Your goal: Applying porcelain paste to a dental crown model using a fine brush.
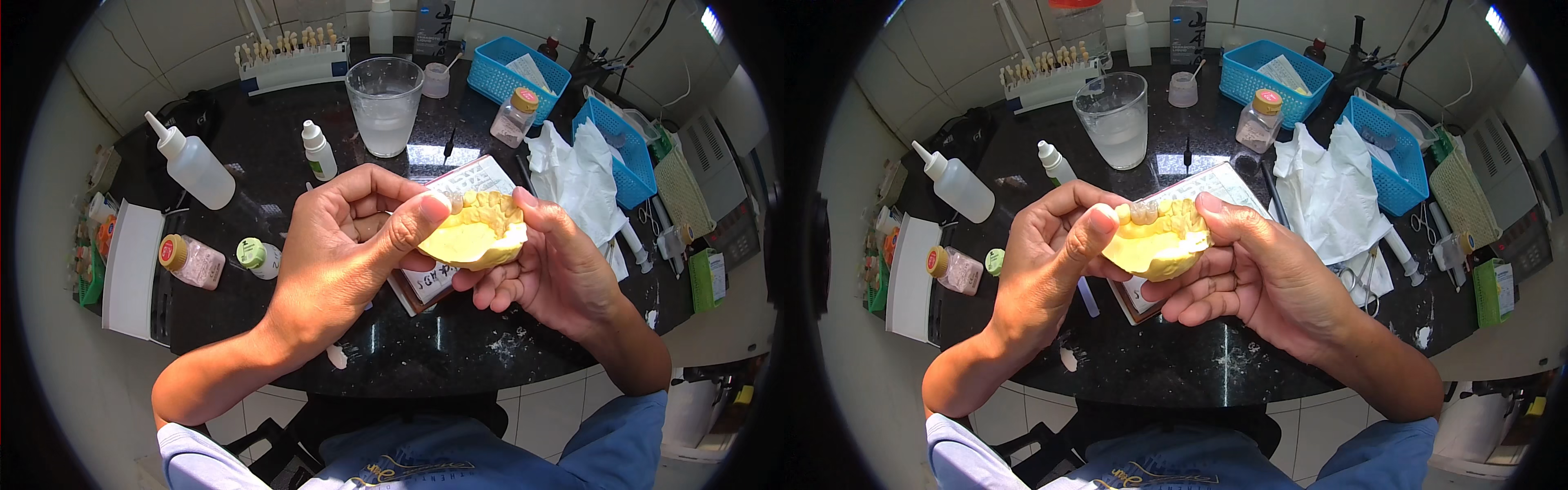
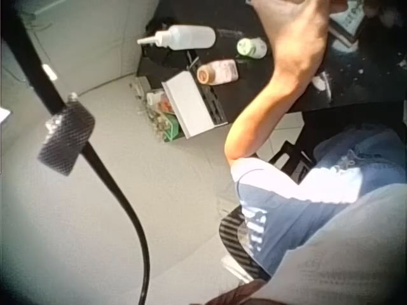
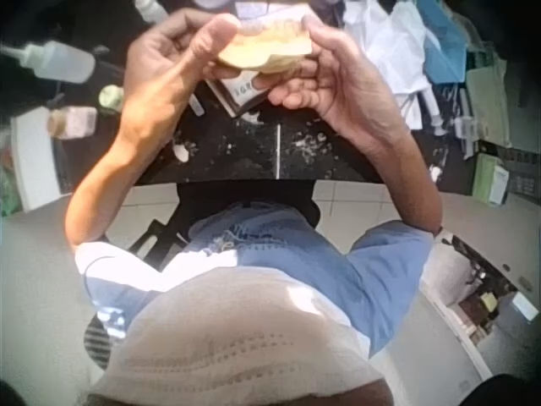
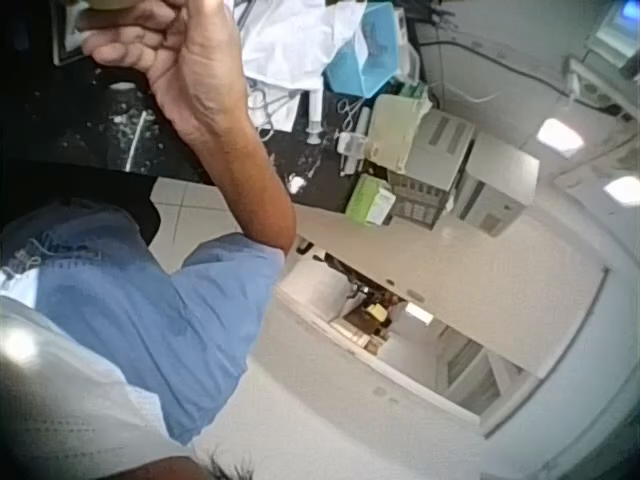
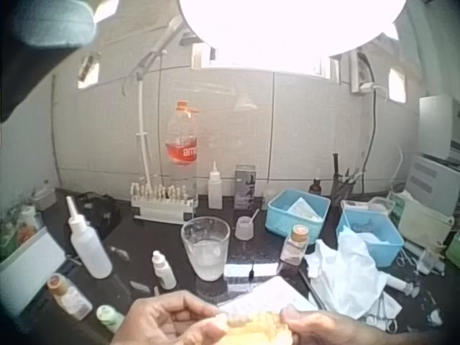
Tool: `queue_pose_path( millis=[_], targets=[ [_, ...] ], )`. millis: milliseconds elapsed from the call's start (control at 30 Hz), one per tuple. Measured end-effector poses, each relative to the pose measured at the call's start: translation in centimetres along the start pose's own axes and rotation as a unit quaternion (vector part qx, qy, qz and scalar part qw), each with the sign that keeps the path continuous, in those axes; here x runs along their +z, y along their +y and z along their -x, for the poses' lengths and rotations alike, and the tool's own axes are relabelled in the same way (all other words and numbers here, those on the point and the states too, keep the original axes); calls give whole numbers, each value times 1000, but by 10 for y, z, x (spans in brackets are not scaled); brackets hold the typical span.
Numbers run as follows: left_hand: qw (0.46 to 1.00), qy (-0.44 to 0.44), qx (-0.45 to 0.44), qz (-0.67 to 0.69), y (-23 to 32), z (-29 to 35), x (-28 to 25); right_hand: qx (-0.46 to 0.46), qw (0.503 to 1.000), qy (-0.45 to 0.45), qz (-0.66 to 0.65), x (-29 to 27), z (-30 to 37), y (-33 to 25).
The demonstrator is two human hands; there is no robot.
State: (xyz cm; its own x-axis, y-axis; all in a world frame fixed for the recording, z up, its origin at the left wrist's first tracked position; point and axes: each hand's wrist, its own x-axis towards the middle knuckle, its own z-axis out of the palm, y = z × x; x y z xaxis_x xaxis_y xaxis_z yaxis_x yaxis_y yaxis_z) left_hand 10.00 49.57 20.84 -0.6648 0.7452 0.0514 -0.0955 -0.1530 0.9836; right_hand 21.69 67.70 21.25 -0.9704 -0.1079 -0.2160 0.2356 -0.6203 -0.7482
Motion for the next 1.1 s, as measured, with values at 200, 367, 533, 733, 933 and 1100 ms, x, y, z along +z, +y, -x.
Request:
queue_pose_path(
  millis=[200, 367, 533, 733, 933, 1100],
  targets=[
    [997, -29, -69, -19, 1, -3, -1, 11, 996, 18, 81, 6, 1, 0],
    [994, -42, -94, -29, 3, -4, -3, 14, 995, 33, 98, 9, 1, 1],
    [998, -27, -57, -25, 2, -3, -3, -1, 987, 43, 157, 11, 1, 0],
    [997, -47, -2, -57, 3, 1, -7, -85, 959, 43, 269, 12, 3, 2],
    [985, -19, 128, -116, 5, 10, -8, -180, 917, 6, 356, 7, 1, 7],
    [903, -16, 346, -255, 0, 8, -15, -250, 883, -8, 397, 10, 1, 6]
  ],
)
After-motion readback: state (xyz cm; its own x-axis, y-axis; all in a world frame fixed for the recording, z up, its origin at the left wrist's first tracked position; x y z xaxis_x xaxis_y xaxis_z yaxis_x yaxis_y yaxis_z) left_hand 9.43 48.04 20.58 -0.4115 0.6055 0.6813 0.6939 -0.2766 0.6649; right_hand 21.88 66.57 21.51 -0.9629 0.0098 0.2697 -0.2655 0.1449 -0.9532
